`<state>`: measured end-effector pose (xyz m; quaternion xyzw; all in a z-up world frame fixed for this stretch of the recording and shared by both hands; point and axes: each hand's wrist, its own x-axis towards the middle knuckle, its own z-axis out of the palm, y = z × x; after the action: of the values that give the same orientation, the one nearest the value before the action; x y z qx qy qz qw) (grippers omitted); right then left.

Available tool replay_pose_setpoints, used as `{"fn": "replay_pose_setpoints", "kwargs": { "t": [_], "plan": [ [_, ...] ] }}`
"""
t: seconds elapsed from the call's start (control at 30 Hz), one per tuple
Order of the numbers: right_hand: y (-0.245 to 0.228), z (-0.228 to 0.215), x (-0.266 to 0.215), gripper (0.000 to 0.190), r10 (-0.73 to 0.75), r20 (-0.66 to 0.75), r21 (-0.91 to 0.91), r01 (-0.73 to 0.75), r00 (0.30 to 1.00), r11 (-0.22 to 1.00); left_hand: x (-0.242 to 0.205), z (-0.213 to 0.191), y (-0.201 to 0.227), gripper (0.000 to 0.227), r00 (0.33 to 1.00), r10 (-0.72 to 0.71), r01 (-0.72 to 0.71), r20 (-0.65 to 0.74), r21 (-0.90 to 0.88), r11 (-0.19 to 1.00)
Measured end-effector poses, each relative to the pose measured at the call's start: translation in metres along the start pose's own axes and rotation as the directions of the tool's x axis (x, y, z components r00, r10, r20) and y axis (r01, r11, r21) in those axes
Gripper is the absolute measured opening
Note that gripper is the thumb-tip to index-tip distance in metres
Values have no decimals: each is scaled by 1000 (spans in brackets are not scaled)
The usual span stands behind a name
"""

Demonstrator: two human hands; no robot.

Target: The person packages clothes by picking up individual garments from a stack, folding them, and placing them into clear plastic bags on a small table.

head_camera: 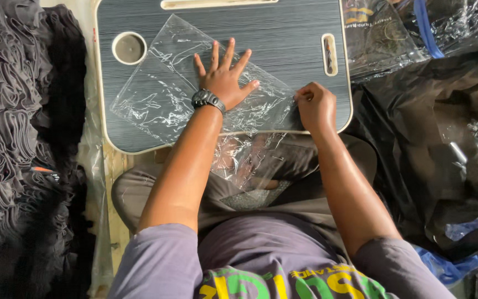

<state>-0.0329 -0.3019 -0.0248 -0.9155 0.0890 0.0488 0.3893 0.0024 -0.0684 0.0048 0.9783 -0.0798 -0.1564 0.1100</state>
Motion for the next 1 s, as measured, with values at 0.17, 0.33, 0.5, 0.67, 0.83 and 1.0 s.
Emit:
{"fn": "replay_pose_setpoints", "kwargs": {
  "t": [0.17,0.33,0.5,0.67,0.83,1.0],
  "plan": [
    [-20,-12,2,7,49,75,-116,-40,996,992,11,-6,-4,78,1000,11,-11,15,-12,1000],
    [-15,-16,2,19,13,84,-202,4,996,979,18,-7,-48,71,876,81,-239,-475,-283,929],
    [-34,-25,-11,22,191,141,-60,-184,971,981,-75,-26,-65,29,591,145,-531,-794,-248,810],
    [30,-14,17,20,97,-24,105,-94,995,990,-206,18,-106,20,602,-67,-306,-796,-307,901],
    [92,-12,66,22,76,-14,248,-71,997,966,-313,32,-156,17,477,-397,90,-784,-405,910],
    [195,-5,151,32,-598,331,0,634,729,773,-398,33,-248,11,-129,-538,443,-833,-534,720]
  ]
}}
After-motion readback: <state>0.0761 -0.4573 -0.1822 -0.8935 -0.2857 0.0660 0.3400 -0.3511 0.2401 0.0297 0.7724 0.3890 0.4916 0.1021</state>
